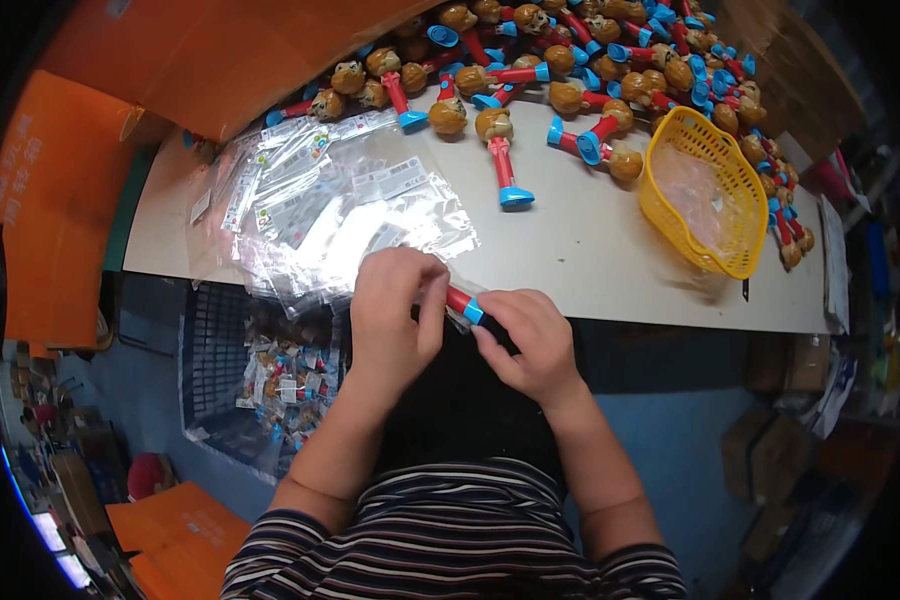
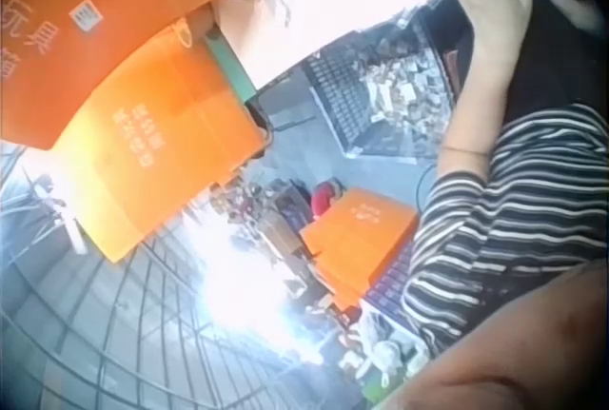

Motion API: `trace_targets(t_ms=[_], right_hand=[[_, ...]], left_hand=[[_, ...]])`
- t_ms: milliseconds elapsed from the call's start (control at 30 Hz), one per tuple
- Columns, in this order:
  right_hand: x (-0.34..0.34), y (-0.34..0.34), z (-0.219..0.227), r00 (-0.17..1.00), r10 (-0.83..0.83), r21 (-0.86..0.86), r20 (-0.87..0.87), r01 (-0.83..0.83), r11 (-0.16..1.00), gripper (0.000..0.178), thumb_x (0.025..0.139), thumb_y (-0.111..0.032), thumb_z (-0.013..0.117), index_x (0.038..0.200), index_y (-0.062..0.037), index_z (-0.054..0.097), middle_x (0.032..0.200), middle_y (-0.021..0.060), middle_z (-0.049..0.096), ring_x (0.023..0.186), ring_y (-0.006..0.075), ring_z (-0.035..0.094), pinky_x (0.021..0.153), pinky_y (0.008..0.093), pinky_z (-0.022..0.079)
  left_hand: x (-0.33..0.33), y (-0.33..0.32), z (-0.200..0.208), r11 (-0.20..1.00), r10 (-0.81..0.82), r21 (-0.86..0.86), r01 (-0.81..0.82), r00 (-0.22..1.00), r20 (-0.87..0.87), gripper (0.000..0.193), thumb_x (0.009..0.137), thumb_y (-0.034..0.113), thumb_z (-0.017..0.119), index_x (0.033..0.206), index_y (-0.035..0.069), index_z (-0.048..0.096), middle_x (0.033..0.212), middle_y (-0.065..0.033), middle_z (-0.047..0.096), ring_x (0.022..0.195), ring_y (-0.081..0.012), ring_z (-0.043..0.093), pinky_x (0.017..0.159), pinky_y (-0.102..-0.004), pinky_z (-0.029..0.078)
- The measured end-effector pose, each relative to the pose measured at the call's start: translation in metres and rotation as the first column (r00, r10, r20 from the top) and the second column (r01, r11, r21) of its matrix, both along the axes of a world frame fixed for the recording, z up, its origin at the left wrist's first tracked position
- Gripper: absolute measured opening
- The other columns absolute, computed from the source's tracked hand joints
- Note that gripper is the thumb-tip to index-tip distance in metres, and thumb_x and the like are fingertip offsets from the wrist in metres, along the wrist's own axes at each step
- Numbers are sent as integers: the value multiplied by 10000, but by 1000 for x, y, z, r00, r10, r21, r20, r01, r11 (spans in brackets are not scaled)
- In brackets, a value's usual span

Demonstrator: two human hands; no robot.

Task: Packing small toys into plastic bags and sealing them.

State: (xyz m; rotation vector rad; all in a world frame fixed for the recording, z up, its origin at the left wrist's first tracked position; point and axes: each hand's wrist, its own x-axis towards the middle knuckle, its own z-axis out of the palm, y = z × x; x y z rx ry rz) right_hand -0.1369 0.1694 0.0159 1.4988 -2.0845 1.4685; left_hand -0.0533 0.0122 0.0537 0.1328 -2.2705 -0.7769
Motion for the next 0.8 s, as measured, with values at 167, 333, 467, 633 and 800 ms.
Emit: trace_targets(t_ms=[167, 333, 467, 633, 800], right_hand=[[3, -5, -10, 995, -84, -101, 47, 88, 991, 358, 688, 24, 779, 1028, 13, 669, 984, 143, 693, 842, 298, 668, 764, 364, 539], [-3, -1, -19, 991, -71, -107, 110, 83, 991, 345, 677, 2, 801, 1003, 0, 687, 1073, 138, 661, 960, 279, 635, 807, 351, 522], [-10, -7, -14, 970, -213, -116, 117, 227, 967, 494, 685, -11, 795, 1143, -30, 611, 1237, 150, 587, 1108, 290, 584, 864, 346, 501], [-18, -8, 3, 968, -164, 99, 190, 147, 984, 543, 744, 12, 734, 1242, -32, 522, 1376, 165, 547, 1207, 289, 583, 883, 327, 508], [-15, -7, -7, 918, -51, 51, 393, 33, 998, 511, 792, 53, 680, 1271, -19, 517, 1239, 151, 645, 1074, 231, 648, 880, 303, 513]], left_hand=[[-3, 1, -4, 998, -40, 55, 39, 999, 19, 151, 772, -23, 673, 890, 39, 602, 843, -123, 593, 818, -333, 572, 742, -407, 440], [-1, 8, -4, 981, -160, 119, 156, 987, 30, 165, 762, -15, 682, 897, 37, 603, 862, -124, 597, 835, -335, 573, 752, -409, 441], [-1, 10, -5, 975, -211, 86, 207, 976, 45, 169, 768, -4, 688, 907, 39, 601, 880, -124, 598, 838, -335, 574, 748, -416, 444], [-2, 14, -1, 962, -272, 37, 270, 959, 82, 174, 783, 26, 683, 934, 49, 599, 893, -118, 580, 862, -324, 572, 765, -417, 439], [-4, 13, -3, 943, -326, -11, 332, 933, 152, 201, 786, 51, 676, 969, 60, 596, 899, -111, 564, 883, -314, 570, 781, -410, 436]])
